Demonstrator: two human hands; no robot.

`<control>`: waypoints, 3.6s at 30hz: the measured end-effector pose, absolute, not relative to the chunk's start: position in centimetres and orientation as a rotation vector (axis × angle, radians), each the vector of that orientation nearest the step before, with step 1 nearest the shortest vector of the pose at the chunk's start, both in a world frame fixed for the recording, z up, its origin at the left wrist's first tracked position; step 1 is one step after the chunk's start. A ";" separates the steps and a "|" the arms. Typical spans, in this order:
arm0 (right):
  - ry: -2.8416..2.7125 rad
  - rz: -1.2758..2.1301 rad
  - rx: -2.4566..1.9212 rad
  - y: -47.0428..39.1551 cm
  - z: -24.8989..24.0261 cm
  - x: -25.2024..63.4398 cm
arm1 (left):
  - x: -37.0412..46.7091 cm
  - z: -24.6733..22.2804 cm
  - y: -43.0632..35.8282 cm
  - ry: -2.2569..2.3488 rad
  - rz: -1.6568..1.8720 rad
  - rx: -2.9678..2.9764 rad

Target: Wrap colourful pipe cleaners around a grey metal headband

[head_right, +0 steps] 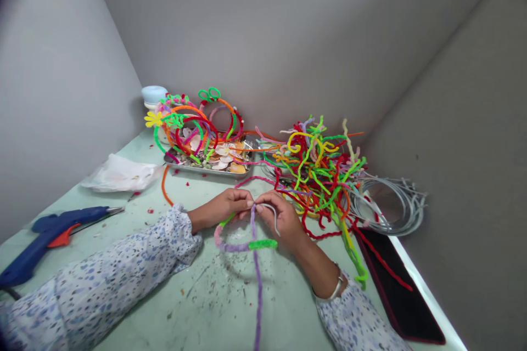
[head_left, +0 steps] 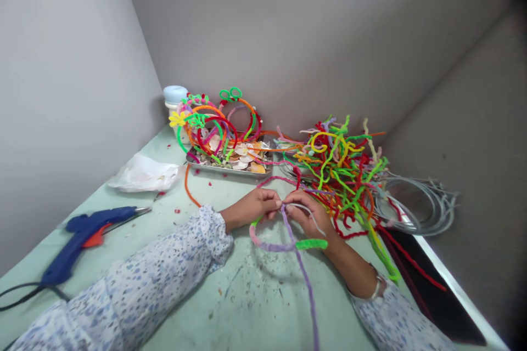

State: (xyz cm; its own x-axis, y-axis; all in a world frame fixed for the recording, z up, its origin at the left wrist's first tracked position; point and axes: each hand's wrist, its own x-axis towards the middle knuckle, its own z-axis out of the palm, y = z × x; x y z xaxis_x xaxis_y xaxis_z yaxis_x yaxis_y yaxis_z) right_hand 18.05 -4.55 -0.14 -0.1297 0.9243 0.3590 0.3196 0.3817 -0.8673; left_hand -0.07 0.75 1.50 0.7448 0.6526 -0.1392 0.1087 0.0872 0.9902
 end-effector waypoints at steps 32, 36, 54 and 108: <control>-1.591 0.853 -1.227 -4.7 0.5 17.1 | 0.1 1.4 -0.4 0.826 0.630 1.759; -1.610 0.824 -1.247 -4.7 0.3 17.1 | 0.0 1.1 -0.2 0.814 0.613 1.712; -1.719 0.694 -1.271 -4.8 0.3 17.3 | 0.1 0.9 0.0 0.778 0.559 1.622; -1.646 0.857 -1.269 -4.8 -0.3 17.5 | -0.1 1.5 0.6 0.692 0.466 1.412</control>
